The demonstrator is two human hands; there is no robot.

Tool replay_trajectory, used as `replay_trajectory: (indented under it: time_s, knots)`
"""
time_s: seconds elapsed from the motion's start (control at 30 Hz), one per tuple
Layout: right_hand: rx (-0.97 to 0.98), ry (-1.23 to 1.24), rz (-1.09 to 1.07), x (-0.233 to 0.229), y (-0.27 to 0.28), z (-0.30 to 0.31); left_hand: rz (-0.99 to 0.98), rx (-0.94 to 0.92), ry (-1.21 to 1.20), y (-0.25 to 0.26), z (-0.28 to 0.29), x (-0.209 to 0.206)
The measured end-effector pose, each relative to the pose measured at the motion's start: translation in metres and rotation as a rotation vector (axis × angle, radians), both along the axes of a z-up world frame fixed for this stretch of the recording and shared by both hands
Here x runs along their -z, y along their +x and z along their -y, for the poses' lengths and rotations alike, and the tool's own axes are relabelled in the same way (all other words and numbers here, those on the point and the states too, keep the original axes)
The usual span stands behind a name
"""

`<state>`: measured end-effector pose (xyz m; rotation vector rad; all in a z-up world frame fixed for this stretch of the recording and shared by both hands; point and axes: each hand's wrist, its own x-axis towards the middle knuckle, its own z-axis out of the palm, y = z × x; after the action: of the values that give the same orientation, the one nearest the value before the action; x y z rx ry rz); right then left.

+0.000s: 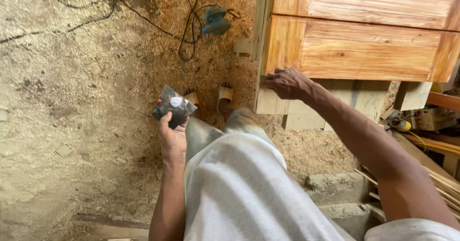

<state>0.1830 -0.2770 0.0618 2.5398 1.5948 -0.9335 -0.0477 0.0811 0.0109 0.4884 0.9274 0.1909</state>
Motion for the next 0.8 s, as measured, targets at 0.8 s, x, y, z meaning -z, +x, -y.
replay_trajectory:
  time_s: [0.8]
  knots:
    - [0.503,0.876,0.662,-0.116,-0.029,-0.086,0.363,0.861,1.643,0.188,0.093,-0.072]
